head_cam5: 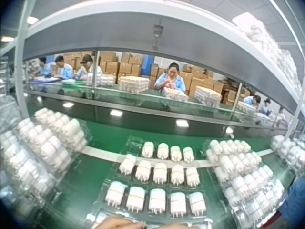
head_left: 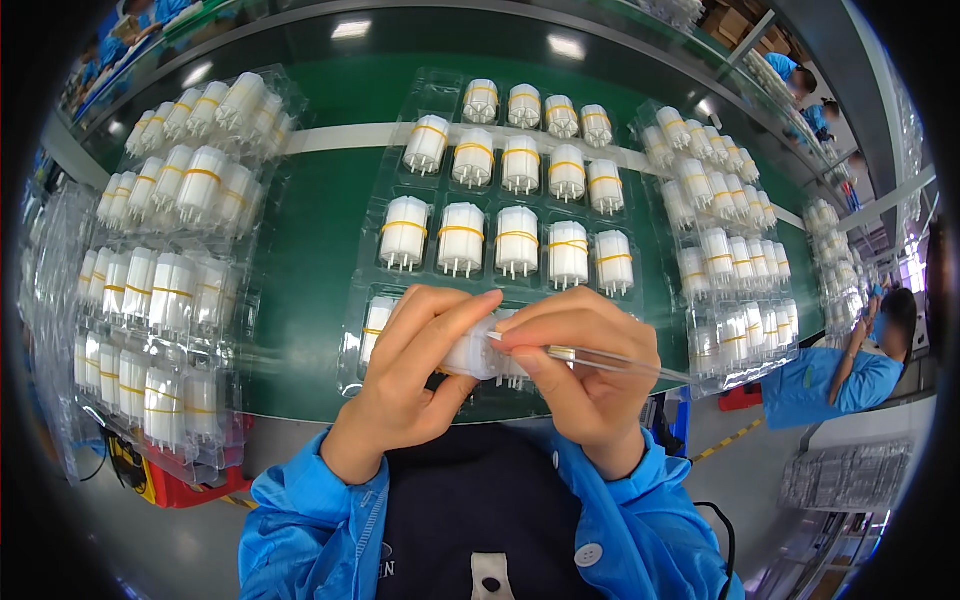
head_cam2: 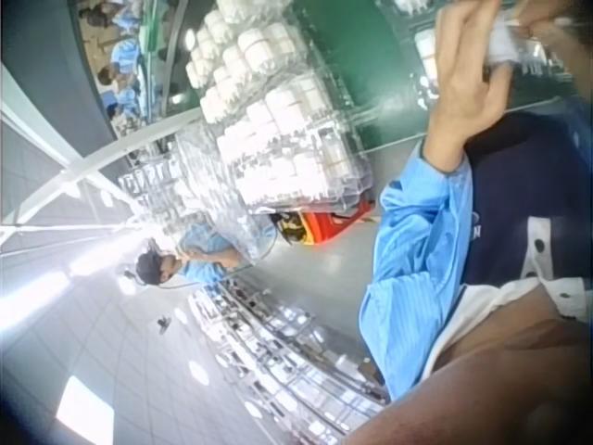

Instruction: The person uses tweezers to insert small white components into cylindrical white objects on a green tray. They pick up each object, insert the component, and place it back into the tray, repeating this process for multiple units.

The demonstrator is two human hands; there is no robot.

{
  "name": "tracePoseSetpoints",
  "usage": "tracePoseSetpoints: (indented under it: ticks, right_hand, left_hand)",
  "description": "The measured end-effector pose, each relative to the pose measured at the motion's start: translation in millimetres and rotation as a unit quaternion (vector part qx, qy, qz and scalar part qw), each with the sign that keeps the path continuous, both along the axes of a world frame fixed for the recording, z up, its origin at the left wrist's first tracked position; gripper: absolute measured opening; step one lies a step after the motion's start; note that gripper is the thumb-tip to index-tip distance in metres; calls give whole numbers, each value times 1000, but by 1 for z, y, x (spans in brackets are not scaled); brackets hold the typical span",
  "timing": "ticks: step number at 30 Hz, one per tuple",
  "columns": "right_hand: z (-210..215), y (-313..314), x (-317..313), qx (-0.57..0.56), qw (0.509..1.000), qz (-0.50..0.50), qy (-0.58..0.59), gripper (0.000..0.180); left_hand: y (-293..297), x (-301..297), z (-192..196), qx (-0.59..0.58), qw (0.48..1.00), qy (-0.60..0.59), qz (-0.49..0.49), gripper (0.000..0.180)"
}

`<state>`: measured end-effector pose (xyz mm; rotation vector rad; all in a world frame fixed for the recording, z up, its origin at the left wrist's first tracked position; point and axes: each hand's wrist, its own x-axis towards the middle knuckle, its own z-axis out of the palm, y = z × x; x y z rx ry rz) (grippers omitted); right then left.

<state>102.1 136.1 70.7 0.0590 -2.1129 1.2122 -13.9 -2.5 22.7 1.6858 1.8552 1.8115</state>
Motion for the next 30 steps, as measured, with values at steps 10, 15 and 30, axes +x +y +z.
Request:
tracePoseSetpoints:
  ticks: [10, 15, 30]
  right_hand:
    - [-13, -4, 7, -282, 946, 70, 144, 23]
    - [-21, -15, 3, -258, 962, 30, 82, 21]
    - [-24, -10, -6, -135, 988, -5, 73, 14]
  left_hand:
    - [-2, -4, 8, -2, 999, -32, -2, 58]
    - [-2, 0, 4, -10, 1000, 2, 17, 55]
    - [-2, 8, -6, 5, 997, -29, 66, 67]
